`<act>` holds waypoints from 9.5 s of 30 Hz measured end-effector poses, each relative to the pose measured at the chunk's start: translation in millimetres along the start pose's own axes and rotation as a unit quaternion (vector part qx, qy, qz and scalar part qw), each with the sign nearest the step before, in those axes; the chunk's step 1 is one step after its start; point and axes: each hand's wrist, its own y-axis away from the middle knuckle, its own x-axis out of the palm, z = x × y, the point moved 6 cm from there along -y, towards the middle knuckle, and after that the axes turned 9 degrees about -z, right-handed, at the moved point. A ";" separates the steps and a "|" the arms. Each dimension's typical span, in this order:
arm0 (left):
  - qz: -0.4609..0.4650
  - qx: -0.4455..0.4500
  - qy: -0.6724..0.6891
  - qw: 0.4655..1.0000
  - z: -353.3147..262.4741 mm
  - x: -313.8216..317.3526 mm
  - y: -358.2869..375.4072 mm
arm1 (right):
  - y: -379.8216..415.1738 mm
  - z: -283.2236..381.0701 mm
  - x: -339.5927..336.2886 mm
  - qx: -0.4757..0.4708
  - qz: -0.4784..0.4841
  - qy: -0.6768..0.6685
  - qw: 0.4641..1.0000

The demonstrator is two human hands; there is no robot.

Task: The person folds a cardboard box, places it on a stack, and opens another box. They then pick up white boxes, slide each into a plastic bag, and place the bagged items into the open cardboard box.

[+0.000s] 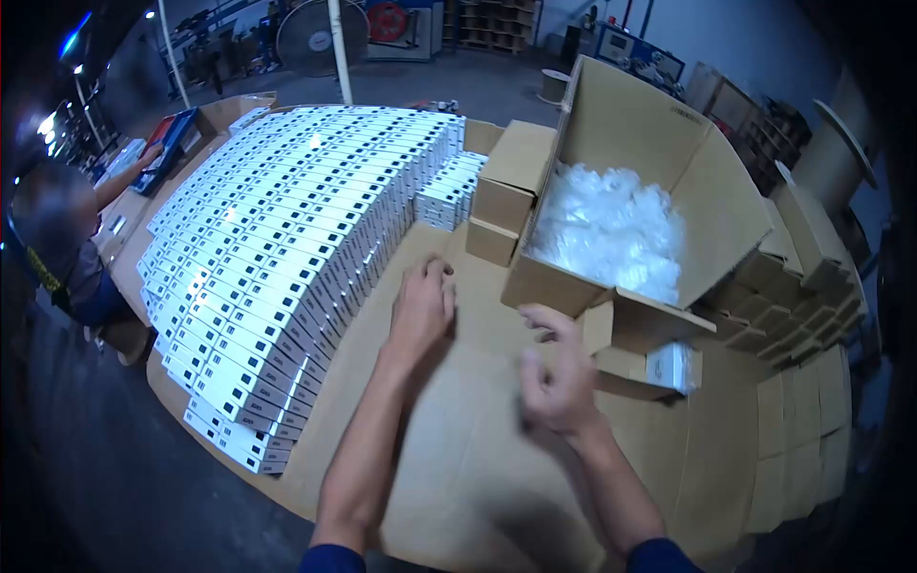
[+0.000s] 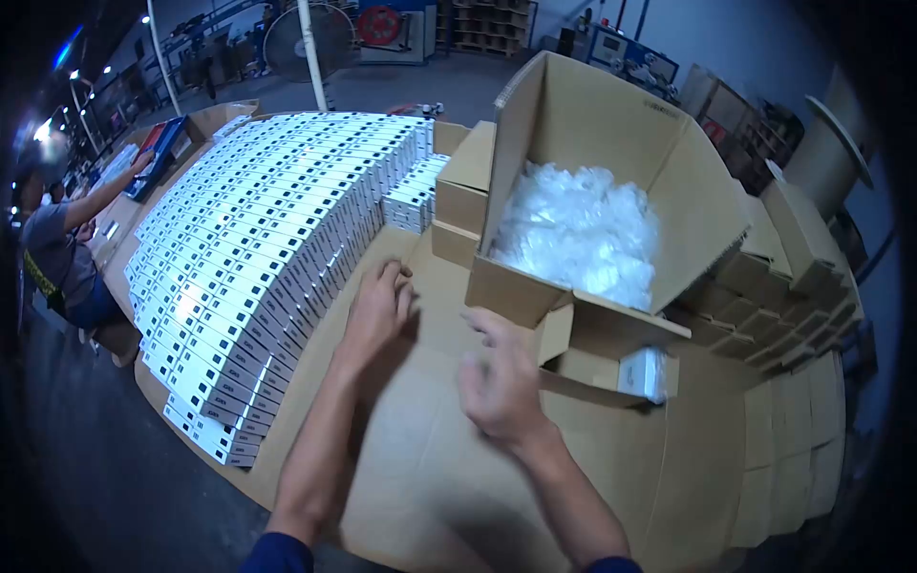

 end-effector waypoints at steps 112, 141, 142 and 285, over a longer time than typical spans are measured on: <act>0.119 0.299 0.146 0.936 -286.7 -41.7 258.1 | 265.8 57.7 -193.8 0.247 -0.194 0.004 0.949; -0.056 -0.053 0.473 0.878 -225.8 -25.7 242.8 | 280.5 34.6 -202.1 0.298 -0.170 0.012 0.939; -0.032 -0.100 0.519 0.848 -227.6 -19.7 246.4 | 287.7 29.0 -201.0 0.314 -0.192 -0.014 0.930; -0.023 -0.290 0.592 0.751 -191.1 12.5 284.9 | 283.8 0.6 -161.1 0.461 -0.176 -0.306 0.814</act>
